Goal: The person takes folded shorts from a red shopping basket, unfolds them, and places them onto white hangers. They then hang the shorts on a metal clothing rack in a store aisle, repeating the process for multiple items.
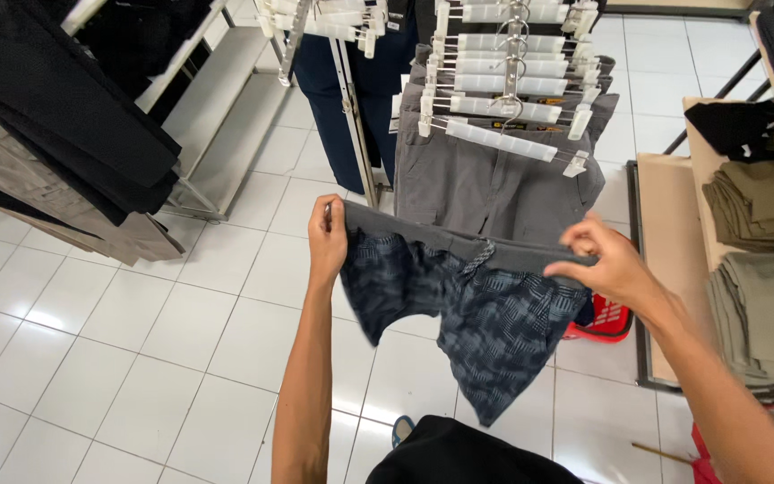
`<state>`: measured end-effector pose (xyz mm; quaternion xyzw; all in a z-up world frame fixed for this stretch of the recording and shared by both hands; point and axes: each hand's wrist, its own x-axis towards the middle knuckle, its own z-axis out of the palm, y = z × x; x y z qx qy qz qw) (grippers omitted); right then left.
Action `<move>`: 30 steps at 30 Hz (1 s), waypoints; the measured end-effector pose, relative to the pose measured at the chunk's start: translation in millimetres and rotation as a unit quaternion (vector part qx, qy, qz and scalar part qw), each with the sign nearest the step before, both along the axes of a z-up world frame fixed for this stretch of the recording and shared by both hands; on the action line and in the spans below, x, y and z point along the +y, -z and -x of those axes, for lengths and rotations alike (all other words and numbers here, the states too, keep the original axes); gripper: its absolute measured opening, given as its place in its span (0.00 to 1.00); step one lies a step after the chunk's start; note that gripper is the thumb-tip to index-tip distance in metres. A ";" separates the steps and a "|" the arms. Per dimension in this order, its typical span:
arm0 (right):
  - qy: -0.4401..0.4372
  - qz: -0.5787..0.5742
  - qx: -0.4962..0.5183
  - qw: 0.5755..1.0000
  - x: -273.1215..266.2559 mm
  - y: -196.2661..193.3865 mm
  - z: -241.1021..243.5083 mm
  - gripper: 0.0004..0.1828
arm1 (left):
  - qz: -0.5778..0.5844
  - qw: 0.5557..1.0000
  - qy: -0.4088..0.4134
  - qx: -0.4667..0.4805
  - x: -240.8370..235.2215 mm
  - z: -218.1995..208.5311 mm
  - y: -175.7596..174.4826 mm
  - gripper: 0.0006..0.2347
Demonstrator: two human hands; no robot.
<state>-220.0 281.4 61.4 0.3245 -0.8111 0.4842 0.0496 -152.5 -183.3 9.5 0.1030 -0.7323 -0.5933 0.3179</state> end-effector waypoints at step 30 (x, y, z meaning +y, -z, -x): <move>0.147 0.082 -0.243 0.955 64.4 60.4 6.2 0.15 | -0.301 0.879 0.361 -0.078 28.5 10.4 47.4 0.12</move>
